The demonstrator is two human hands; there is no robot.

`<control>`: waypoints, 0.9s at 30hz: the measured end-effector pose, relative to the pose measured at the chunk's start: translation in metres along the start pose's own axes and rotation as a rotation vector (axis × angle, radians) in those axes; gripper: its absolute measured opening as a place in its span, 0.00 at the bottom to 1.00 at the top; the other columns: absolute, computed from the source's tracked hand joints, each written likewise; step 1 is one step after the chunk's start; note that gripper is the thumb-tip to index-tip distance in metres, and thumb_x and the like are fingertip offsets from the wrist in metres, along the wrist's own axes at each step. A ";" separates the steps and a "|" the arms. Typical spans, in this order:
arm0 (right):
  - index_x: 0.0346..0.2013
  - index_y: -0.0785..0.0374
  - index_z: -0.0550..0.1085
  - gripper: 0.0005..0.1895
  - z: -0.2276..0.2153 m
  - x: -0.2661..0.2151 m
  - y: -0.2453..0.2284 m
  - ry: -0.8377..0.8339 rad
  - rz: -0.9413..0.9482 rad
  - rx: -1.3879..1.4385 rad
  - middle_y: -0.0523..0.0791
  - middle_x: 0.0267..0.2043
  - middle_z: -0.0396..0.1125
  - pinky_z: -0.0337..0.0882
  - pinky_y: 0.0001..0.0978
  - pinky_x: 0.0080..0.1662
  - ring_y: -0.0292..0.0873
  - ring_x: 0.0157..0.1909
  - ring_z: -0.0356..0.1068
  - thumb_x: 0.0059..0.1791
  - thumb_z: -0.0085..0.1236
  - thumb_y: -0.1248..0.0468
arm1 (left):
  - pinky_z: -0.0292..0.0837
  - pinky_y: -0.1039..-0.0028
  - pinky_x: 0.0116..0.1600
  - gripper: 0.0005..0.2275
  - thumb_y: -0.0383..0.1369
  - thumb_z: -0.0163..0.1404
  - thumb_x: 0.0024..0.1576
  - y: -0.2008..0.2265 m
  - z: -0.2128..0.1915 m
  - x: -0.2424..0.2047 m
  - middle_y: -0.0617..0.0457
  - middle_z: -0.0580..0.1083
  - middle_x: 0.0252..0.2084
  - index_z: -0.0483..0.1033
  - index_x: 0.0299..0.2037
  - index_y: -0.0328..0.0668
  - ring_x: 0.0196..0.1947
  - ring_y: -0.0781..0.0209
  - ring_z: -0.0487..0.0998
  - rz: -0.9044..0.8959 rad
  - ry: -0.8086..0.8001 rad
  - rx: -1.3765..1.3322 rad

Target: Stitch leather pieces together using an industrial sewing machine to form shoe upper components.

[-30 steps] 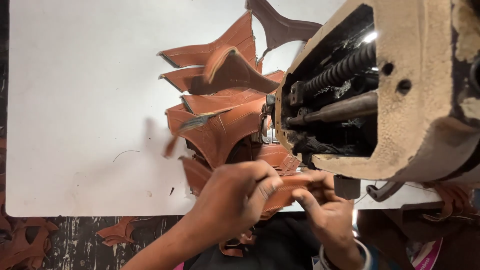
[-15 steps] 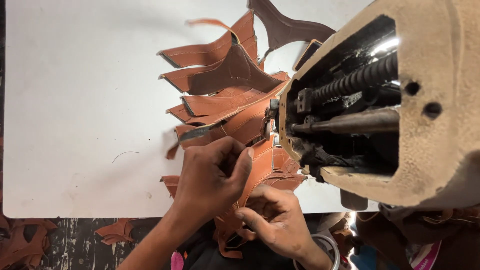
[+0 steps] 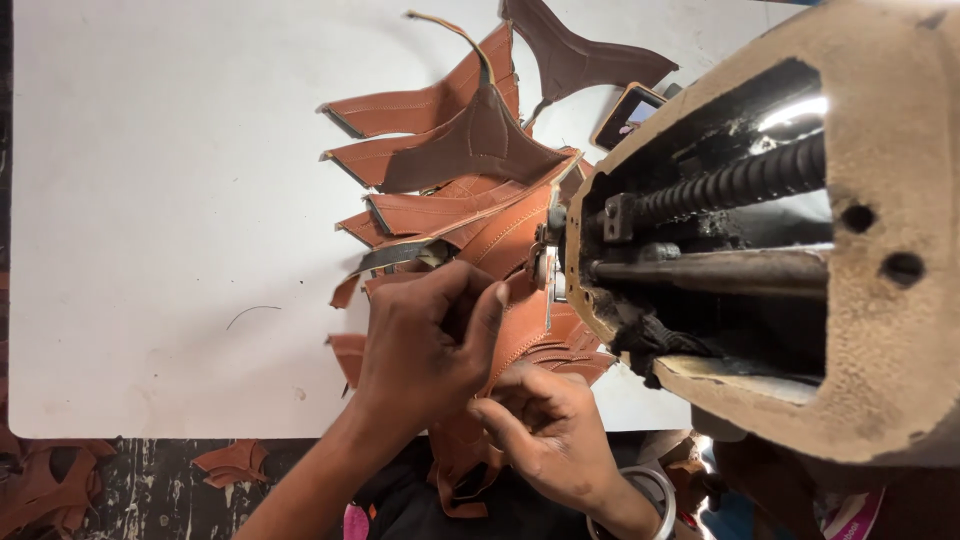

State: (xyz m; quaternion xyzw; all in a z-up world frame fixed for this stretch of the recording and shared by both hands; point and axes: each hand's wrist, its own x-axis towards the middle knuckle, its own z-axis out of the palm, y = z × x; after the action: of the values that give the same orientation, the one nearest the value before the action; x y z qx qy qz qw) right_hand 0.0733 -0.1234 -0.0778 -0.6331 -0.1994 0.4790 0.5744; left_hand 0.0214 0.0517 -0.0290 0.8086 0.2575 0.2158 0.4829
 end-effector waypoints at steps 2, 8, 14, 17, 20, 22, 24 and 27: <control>0.30 0.70 0.75 0.05 0.003 0.008 -0.007 0.045 -0.058 -0.108 0.42 0.23 0.72 0.67 0.21 0.24 0.29 0.21 0.71 0.49 0.63 0.71 | 0.64 0.73 0.22 0.06 0.28 0.55 0.58 -0.001 -0.001 0.007 0.52 0.73 0.18 0.77 0.31 0.36 0.14 0.67 0.73 -0.013 -0.010 -0.039; 0.37 0.70 0.77 0.03 0.006 0.025 -0.030 0.084 -0.097 -0.105 0.42 0.23 0.73 0.67 0.21 0.25 0.30 0.22 0.69 0.51 0.60 0.71 | 0.68 0.71 0.27 0.08 0.31 0.54 0.64 -0.003 0.001 0.027 0.50 0.74 0.22 0.77 0.32 0.39 0.19 0.62 0.77 0.214 0.084 0.006; 0.48 0.71 0.77 0.12 -0.006 0.008 -0.044 0.092 -0.267 -0.189 0.43 0.37 0.77 0.77 0.24 0.34 0.32 0.33 0.77 0.50 0.60 0.70 | 0.70 0.63 0.33 0.04 0.30 0.56 0.61 0.002 -0.008 0.029 0.46 0.73 0.30 0.78 0.37 0.37 0.27 0.50 0.76 0.373 0.167 0.264; 0.45 0.65 0.79 0.13 -0.044 -0.012 -0.010 0.234 -0.281 -0.596 0.45 0.40 0.79 0.77 0.28 0.35 0.38 0.33 0.80 0.47 0.67 0.65 | 0.69 0.57 0.37 0.06 0.29 0.57 0.58 0.023 -0.007 0.013 0.46 0.73 0.31 0.73 0.37 0.35 0.31 0.47 0.76 0.543 0.240 0.319; 0.59 0.47 0.73 0.28 -0.042 -0.008 -0.058 0.179 0.651 -1.032 0.44 0.43 0.77 0.74 0.37 0.45 0.53 0.33 0.76 0.46 0.71 0.50 | 0.71 0.66 0.33 0.07 0.28 0.57 0.55 0.012 0.006 -0.026 0.45 0.75 0.32 0.75 0.41 0.35 0.28 0.53 0.77 0.385 -0.143 0.032; 0.52 0.53 0.75 0.27 -0.064 -0.023 -0.011 0.183 0.359 -1.035 0.47 0.45 0.75 0.72 0.41 0.45 0.53 0.39 0.74 0.41 0.72 0.53 | 0.73 0.65 0.34 0.08 0.31 0.57 0.58 0.017 0.009 -0.032 0.44 0.75 0.31 0.75 0.40 0.34 0.30 0.50 0.78 0.283 -0.229 0.021; 0.45 0.59 0.77 0.25 -0.078 -0.037 0.028 0.182 0.067 -1.023 0.49 0.47 0.72 0.70 0.46 0.45 0.54 0.45 0.71 0.36 0.73 0.56 | 0.74 0.63 0.35 0.10 0.34 0.57 0.60 0.021 0.011 -0.034 0.42 0.74 0.30 0.75 0.40 0.33 0.31 0.47 0.79 0.179 -0.314 0.012; 0.34 0.58 0.74 0.16 -0.080 -0.051 0.044 0.196 -0.246 -1.012 0.46 0.41 0.70 0.69 0.46 0.51 0.52 0.58 0.70 0.41 0.70 0.55 | 0.74 0.60 0.33 0.18 0.42 0.53 0.60 0.025 0.015 -0.035 0.39 0.75 0.29 0.72 0.45 0.30 0.28 0.44 0.79 -0.133 -0.557 0.410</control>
State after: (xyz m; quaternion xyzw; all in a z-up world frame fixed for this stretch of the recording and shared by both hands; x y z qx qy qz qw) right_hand 0.1038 -0.2186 -0.1086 -0.8450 -0.4237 0.1906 0.2649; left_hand 0.0085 0.0097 -0.0165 0.8981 0.2060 -0.1015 0.3751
